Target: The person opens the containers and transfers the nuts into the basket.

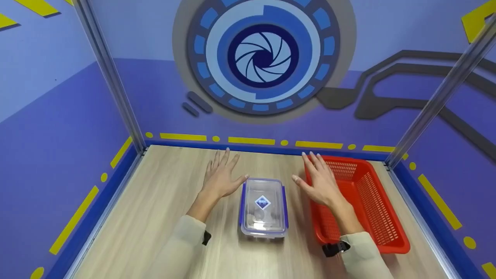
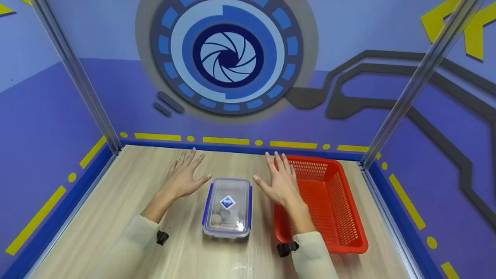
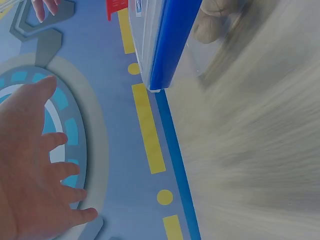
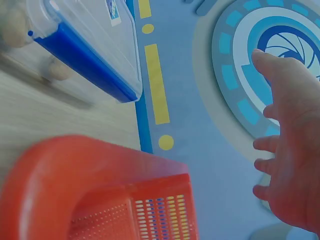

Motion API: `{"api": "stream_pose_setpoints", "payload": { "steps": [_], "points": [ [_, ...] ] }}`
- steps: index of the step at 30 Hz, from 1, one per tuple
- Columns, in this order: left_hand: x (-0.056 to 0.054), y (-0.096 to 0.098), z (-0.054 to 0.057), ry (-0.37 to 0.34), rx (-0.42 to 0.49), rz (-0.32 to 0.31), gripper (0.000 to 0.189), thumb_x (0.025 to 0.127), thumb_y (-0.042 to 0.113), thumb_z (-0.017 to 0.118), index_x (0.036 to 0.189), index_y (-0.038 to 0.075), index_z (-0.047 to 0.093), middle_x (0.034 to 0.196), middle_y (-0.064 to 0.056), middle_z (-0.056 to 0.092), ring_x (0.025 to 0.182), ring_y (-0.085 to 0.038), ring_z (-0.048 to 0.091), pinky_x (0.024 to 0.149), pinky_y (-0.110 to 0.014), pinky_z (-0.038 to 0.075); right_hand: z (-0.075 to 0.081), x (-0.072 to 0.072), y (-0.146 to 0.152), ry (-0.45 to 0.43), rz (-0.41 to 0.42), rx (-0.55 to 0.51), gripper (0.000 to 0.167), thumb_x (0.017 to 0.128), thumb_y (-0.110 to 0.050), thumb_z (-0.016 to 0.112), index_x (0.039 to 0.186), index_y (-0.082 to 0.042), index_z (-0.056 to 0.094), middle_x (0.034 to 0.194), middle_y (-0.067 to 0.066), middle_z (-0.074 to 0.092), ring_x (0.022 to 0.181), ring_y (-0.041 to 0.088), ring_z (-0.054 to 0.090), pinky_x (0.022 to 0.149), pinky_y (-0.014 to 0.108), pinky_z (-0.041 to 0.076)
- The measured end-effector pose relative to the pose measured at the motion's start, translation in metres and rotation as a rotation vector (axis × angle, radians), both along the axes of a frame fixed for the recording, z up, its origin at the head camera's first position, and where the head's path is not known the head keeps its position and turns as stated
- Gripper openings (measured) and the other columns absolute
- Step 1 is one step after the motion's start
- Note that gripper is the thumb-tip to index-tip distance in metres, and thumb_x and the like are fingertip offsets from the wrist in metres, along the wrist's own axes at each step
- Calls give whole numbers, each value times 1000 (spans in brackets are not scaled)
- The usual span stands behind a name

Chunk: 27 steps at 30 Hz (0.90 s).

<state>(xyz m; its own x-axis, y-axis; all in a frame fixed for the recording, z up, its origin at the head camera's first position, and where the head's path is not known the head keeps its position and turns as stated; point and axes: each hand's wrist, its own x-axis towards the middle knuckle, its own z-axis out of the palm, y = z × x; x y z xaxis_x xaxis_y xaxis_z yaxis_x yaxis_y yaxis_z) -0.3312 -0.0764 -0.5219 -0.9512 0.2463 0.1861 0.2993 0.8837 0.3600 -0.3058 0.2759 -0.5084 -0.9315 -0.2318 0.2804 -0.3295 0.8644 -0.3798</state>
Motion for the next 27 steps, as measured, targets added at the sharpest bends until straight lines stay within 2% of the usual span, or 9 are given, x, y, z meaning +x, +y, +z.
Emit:
{"api": "stream_pose_setpoints", "payload": {
  "steps": [3,7,10,14,16,20,23,27],
  "points": [
    [1,0,0,-25,49,-10,86,99,72,53,169,27,30,177,-11,13,162,-39,3,127,-63,12,-1,3,-4,-1,30,-76,88,101,-61,62,170,-19,26,175,15,22,162,38,11,123,71,12],
    [2,-1,-3,-60,177,-24,87,99,72,54,169,26,29,176,-12,17,162,-40,9,124,-66,19,-3,9,-13,-2,53,-164,88,101,-58,64,170,-19,26,174,13,24,161,38,13,125,68,13],
    [3,-3,-9,-68,269,-7,87,100,70,55,169,24,30,175,-12,22,161,-40,15,123,-66,24,-5,14,-22,-36,60,-230,88,101,-59,63,170,-22,24,175,11,22,161,36,15,125,68,14],
    [9,-1,-19,-56,343,40,86,100,68,57,168,23,32,173,-14,27,159,-40,22,120,-67,29,-11,21,-36,-74,50,-341,83,103,-56,61,170,-21,25,174,13,25,159,38,23,123,69,19],
    [13,2,-24,-54,363,65,85,100,66,58,168,22,32,172,-15,29,158,-40,25,119,-67,30,-17,23,-43,-57,33,-395,78,106,-51,60,168,-15,30,170,18,32,155,41,30,122,67,23],
    [20,11,-35,-59,427,106,80,102,59,61,166,18,35,167,-18,36,153,-42,34,118,-65,35,-29,27,-54,-12,-20,-505,67,109,-38,60,161,-2,40,158,26,47,144,46,46,116,64,39],
    [22,16,-44,-70,495,128,75,103,51,63,164,15,39,163,-20,42,149,-44,41,117,-63,37,-39,30,-60,-26,-71,-566,64,108,-36,61,158,1,44,153,26,52,138,46,51,109,62,47],
    [24,18,-58,-102,618,113,68,105,40,64,162,9,42,155,-22,50,141,-46,49,113,-62,42,-54,33,-65,-56,-128,-601,64,108,-39,61,155,3,47,151,25,54,136,44,53,108,60,48]
  ]
}}
